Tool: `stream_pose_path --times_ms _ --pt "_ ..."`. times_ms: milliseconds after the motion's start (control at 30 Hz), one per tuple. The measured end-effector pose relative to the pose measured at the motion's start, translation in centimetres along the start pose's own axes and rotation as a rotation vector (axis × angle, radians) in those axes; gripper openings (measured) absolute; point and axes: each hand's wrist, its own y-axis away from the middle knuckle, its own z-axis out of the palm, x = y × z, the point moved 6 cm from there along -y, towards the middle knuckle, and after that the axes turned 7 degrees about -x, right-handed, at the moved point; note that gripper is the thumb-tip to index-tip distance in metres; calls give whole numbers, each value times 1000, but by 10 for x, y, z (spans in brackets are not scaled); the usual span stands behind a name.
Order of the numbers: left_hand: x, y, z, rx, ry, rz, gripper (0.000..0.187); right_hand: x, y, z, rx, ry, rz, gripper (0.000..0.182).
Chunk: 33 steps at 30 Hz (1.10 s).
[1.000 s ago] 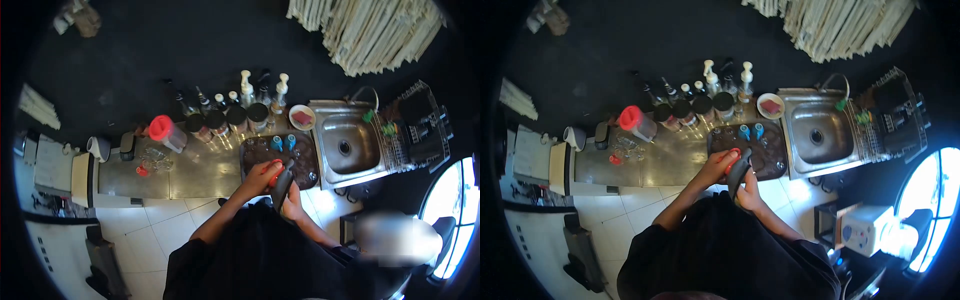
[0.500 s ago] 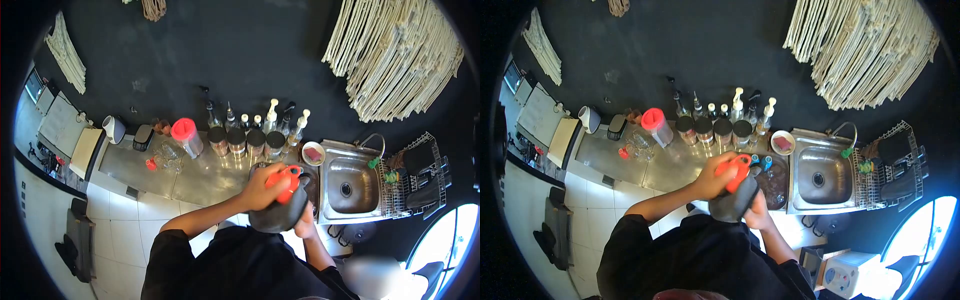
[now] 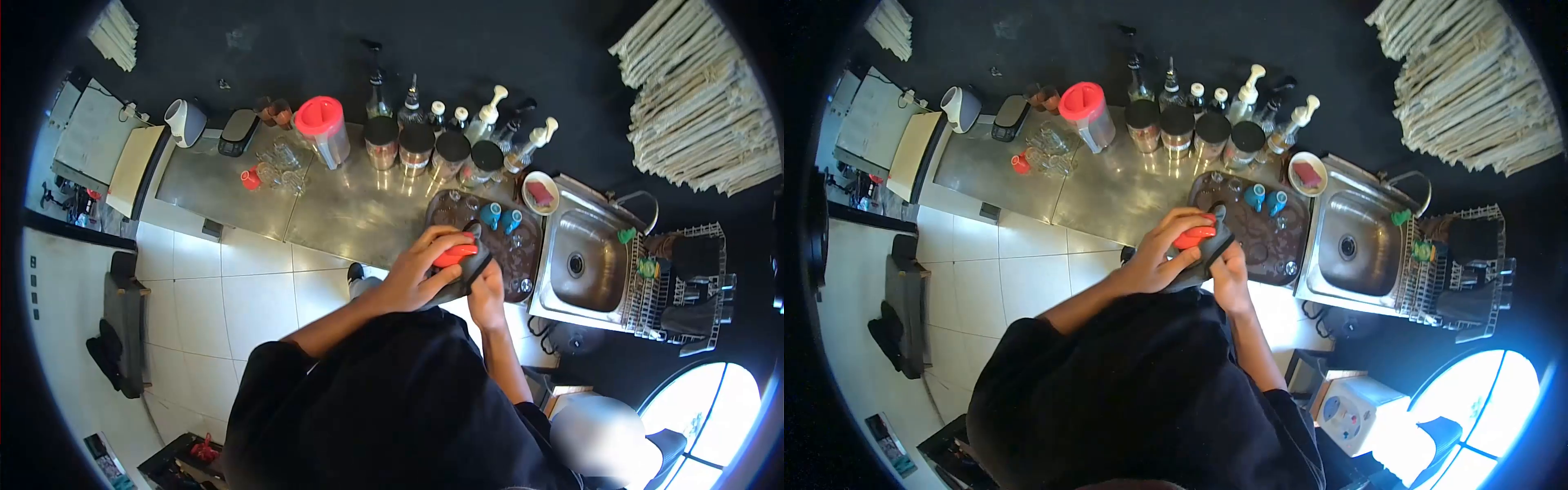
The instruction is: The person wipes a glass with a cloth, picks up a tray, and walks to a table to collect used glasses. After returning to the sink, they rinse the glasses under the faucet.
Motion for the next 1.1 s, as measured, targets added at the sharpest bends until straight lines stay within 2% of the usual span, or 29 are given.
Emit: stream_pose_path --times_ms 67,133,200,333,400,467,533,567,600,667,700,733,767,800,867,900,1000,1067,1100 --pt "-29 13 -2 132 415 -139 41 4 -13 13 38 181 -69 24" --pt "-57 29 -1 160 835 -320 31 24 -21 26 32 266 -74 22" --pt "-75 46 -7 285 978 -438 28 43 -32 38 89 478 -123 23" --pt "-106 80 -31 474 1021 -572 22 71 -65 76 61 543 -7 22" --pt "-126 95 -45 517 1038 -671 18 79 -84 97 109 669 -115 18" --pt "-141 102 -61 578 1041 -668 17 86 -104 115 152 641 -190 16" --pt "-154 105 -84 638 824 -593 17 109 -118 121 202 387 47 19" --pt "-162 109 -89 627 846 -593 19 124 -123 120 248 358 104 24" --pt "-164 110 -104 620 577 -572 22 129 -129 128 310 284 131 23" --pt "-165 115 -120 588 312 -583 23 140 -131 134 554 241 230 25" --pt "-158 114 -136 576 262 -581 22 159 -133 133 579 -10 263 26" --pt "-169 120 -138 542 372 -625 20 175 -132 131 612 -265 292 28" --pt "-182 129 -140 573 469 -663 20 173 -145 145 508 -620 340 29" --pt "-198 137 -147 609 555 -681 21 172 -148 150 566 -677 386 28" --pt "-230 156 -158 693 612 -639 21 192 -139 138 338 -835 272 29" --pt "-237 165 -167 744 769 -733 22 188 -136 144 341 -831 275 29" --pt "-281 204 -205 786 520 -870 23 190 -131 155 436 -984 339 27" --pt "-314 232 -229 842 124 -799 23 200 -128 148 499 -998 342 27" --pt "-341 255 -233 854 -48 -881 23 199 -131 147 501 -1003 334 27"
